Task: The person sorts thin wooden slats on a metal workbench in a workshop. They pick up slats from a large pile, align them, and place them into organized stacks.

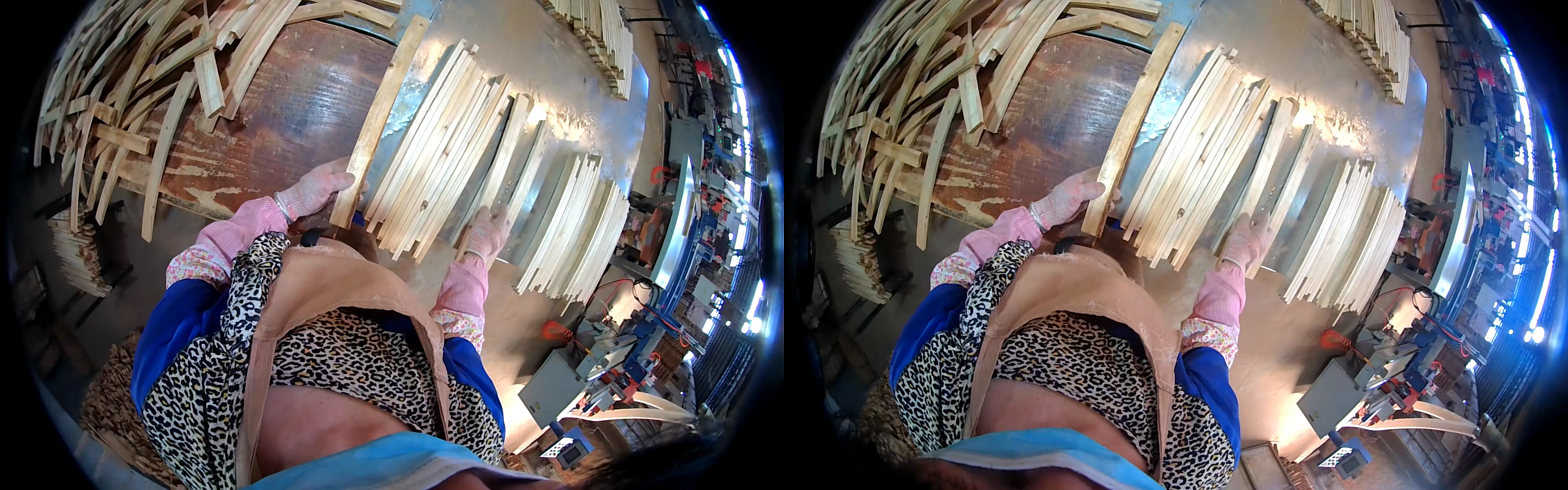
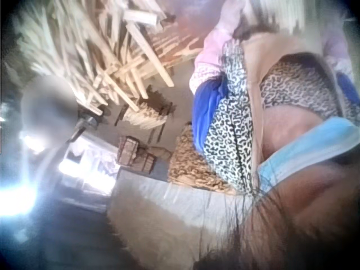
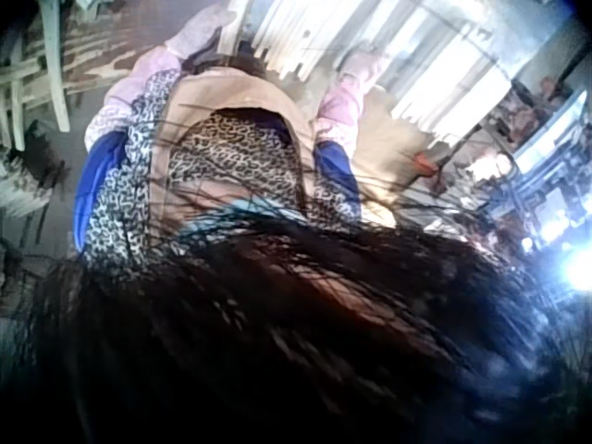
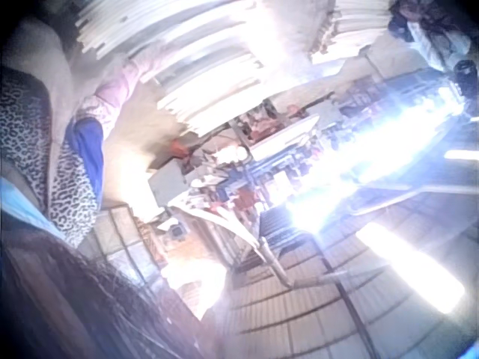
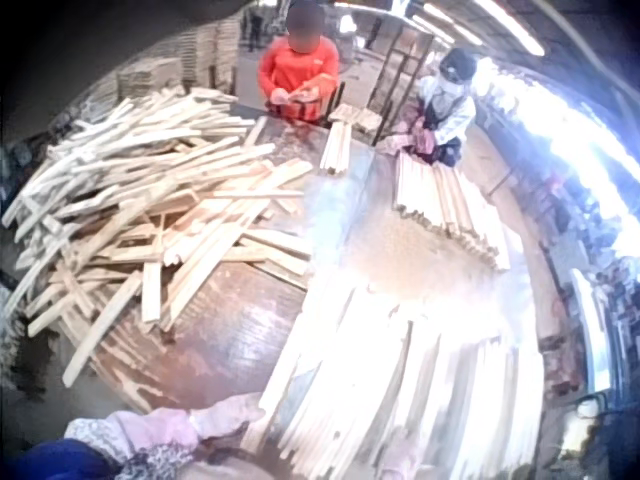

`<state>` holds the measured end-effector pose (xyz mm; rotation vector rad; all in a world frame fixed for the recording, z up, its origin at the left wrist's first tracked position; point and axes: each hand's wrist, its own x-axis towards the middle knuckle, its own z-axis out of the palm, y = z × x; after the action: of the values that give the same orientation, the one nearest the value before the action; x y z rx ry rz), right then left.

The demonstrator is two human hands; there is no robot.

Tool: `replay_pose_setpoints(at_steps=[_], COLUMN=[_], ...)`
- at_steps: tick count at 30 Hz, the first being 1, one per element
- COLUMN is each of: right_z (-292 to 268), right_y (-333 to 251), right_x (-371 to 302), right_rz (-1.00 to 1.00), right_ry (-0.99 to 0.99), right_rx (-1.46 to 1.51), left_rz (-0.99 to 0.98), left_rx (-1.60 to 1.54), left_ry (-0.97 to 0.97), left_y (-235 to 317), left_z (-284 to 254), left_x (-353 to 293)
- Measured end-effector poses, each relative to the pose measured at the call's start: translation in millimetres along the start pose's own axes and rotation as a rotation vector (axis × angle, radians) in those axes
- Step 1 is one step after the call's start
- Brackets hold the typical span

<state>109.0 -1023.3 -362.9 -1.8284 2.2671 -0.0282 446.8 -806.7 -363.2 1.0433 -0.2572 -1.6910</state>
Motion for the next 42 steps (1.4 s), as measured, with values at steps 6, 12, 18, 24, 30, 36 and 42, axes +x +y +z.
replay_pose_setpoints(at_steps=[6, 12, 18, 24, 30, 36, 42], right_z=[-12.8, 27.9, 30.2, 24.6, 17.5, 18.1, 28.7], right_y=[-128.4, -153.2, -140.5, -134.1, -137.5, -146.0, -142.7], right_x=[-64.0, -66.5, -65.4, -67.7, -66.5, -59.8, -53.5], right_rz=[-0.23, -0.144, -0.028, 0.009, 0.056, 0.07, -0.053], right_ry=[-0.628, -0.834, -0.892, -0.91, -0.851, -0.81, -0.735], right_rx=[0.882, 1.349, 1.574, 1.643, 1.628, 1.597, 1.498], left_rz=[0.03, -0.009, -0.054, 0.056, -0.121, -0.066, -0.036], left_rx=[0.055, 0.286, 0.265, 0.442, 0.385, 0.074, 0.24], left_ry=[-0.119, -0.169, -0.206, -0.223, -0.221, -0.143, -0.07], left_y=[5.7, 11.0, 11.0, -9.4, 2.6, -1.1, 2.9], left_z=[37.0, 62.4, 67.4, 51.4, 55.1, 66.8, 71.2], left_x=[23.6, 35.3, 31.3, 39.4, 38.8, 34.7, 36.0])
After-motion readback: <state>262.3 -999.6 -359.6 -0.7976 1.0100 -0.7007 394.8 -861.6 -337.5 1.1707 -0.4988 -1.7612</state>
